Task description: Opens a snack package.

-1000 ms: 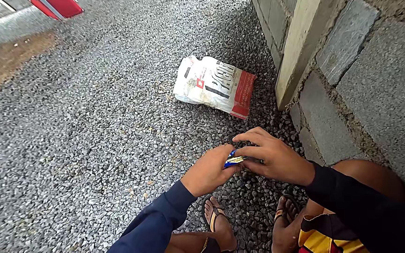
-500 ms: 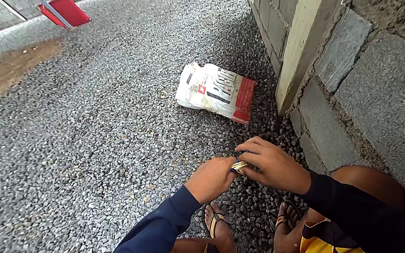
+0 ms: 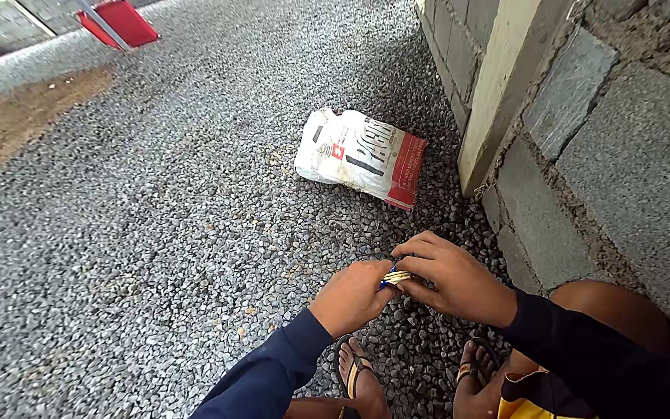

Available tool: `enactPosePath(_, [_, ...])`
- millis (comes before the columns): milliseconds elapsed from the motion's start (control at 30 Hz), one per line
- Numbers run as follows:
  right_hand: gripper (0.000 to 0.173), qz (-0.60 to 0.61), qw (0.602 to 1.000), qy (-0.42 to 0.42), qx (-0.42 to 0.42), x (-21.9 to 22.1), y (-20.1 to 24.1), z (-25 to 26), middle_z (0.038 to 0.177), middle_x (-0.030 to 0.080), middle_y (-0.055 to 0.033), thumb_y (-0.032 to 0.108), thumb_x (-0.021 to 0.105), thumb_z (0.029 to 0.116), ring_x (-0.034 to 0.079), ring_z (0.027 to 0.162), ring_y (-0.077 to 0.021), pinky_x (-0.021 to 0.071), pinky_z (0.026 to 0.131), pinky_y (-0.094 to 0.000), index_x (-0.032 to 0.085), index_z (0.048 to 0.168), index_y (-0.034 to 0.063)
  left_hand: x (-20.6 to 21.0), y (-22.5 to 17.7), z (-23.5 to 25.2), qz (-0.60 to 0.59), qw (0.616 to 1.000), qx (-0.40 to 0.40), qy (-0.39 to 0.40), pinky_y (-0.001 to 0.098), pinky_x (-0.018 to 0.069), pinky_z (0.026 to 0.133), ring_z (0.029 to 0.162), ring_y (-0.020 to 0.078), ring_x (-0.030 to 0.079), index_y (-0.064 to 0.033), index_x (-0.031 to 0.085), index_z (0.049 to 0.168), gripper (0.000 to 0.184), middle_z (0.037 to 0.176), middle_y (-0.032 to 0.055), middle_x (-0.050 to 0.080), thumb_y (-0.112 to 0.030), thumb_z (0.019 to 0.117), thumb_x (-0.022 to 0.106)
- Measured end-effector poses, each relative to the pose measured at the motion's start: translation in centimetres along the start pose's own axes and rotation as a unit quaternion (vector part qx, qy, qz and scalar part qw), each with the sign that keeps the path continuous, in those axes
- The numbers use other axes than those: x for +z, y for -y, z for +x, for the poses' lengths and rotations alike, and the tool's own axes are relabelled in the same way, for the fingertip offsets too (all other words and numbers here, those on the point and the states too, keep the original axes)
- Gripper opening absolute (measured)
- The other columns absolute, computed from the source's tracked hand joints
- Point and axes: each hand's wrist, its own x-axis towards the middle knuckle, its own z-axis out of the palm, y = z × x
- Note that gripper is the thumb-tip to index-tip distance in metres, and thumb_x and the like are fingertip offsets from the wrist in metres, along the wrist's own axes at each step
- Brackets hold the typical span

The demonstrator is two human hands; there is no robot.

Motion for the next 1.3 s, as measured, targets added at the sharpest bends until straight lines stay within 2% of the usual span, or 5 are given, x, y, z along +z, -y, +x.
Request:
enactPosePath(167, [0.028,-0.017,1.0,0.001,-0.005,0.0,0.2,0.0,0.125,0.068,0.0021,0.037,0.053,0.1034,0.06,0.121,-0.0166,0.0531,0.098,-0.0376,0.072,0.109,0.0161,-0.1,-0.5,-0.1,0.015,0.999,-0.021,0.021,0.0523,0.0557,0.08,0.092,0.0293,0.068,-0.0053,0.065,0.108,0.029,0.096,0.0129,0.068,-0.031,0.1058,0.052])
enactPosePath(400, [0.028,-0.025,1.0,0.003,-0.006,0.0,0.3,-0.1,0.122,0.069,0.0028,0.037,0.052,0.1035,0.061,0.119,-0.0166,0.0536,0.095,-0.0378,0.071,0.109,0.0165,-0.1,-0.6,-0.2,0.008,0.999,-0.028,0.023,0.0531,0.055,0.077,0.088,0.0287,0.068,-0.0057,0.066,0.105,0.033,0.091,0.0121,0.067,-0.035,0.1063,0.052])
enactPosePath(633, [0.028,-0.04,0.999,-0.002,-0.008,0.5,0.4,-0.1,0.116,0.07,0.0014,0.037,0.05,0.1046,0.063,0.116,-0.0176,0.0543,0.092,-0.038,0.07,0.107,0.0159,-0.1,-0.8,-0.3,0.015,0.999,-0.035,0.032,0.0539,0.0541,0.075,0.086,0.0305,0.068,-0.0046,0.065,0.103,0.027,0.089,0.0131,0.067,-0.028,0.1048,0.051])
enactPosePath(900, [0.028,-0.027,0.999,-0.027,0.008,1.0,0.8,-0.2,0.101,0.069,-0.0038,0.035,0.052,0.1042,0.068,0.098,-0.0198,0.058,0.08,-0.0384,0.069,0.105,0.0123,0.1,-1.0,-0.2,0.007,0.998,-0.053,0.016,0.0521,0.0531,0.071,0.08,0.0297,0.067,-0.0047,0.066,0.102,0.025,0.082,0.012,0.065,-0.023,0.1026,0.049])
enactPosePath(1300, [0.028,-0.019,0.999,-0.033,0.016,1.2,1.0,-0.2,0.097,0.067,-0.0051,0.034,0.052,0.1045,0.068,0.093,-0.0195,0.058,0.076,-0.036,0.069,0.103,0.0105,0.3,-0.7,-0.3,0.003,0.999,-0.04,0.003,0.0504,0.0523,0.068,0.076,0.0281,0.065,-0.0049,0.065,0.098,0.023,0.078,0.0106,0.063,-0.022,0.1021,0.05])
